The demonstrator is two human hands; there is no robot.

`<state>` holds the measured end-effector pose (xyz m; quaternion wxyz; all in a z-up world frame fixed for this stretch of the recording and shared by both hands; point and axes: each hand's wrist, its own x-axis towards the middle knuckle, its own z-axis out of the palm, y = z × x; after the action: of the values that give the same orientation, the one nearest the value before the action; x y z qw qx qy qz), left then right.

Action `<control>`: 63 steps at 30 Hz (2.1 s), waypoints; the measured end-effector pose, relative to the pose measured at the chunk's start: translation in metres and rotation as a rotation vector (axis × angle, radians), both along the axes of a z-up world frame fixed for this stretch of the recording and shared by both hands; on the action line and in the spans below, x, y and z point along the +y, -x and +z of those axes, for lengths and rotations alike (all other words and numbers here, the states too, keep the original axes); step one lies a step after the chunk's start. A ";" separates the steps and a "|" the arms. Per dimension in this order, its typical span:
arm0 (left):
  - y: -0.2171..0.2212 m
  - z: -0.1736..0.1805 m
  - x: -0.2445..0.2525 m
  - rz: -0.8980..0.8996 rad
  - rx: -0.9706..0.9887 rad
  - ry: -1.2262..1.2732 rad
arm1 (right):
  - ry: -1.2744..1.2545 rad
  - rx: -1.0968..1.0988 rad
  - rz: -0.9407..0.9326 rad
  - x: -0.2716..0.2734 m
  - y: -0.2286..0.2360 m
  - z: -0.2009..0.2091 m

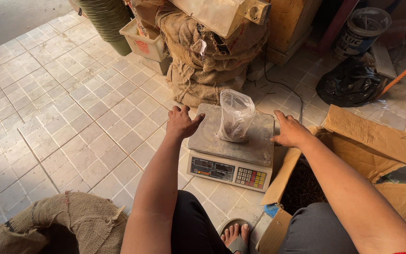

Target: The person scoops nails into a plastic bag by hand, weighs the bag on a digital scale, and seals the bag using a hand tool. The person then places the sealed bag into a cardboard box.

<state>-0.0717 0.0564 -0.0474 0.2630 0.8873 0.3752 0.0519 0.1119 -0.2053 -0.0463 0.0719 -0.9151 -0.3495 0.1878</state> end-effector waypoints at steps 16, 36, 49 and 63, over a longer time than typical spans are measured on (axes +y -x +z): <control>-0.006 0.005 -0.009 -0.045 0.029 0.006 | -0.001 -0.020 0.029 0.001 0.002 0.000; -0.081 0.038 -0.041 0.150 -0.237 0.502 | -0.406 0.116 0.011 0.041 0.052 0.053; -0.142 0.045 -0.098 0.008 -0.311 0.249 | -0.695 -0.143 -0.042 0.002 -0.005 0.016; -0.134 0.104 -0.246 -0.454 -0.211 0.052 | -0.178 -0.215 -0.155 -0.174 0.050 0.119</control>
<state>0.0621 -0.1898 0.0569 0.3282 0.9316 0.1378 0.0742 0.0623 -0.3794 0.0728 0.1292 -0.9442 -0.2988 0.0508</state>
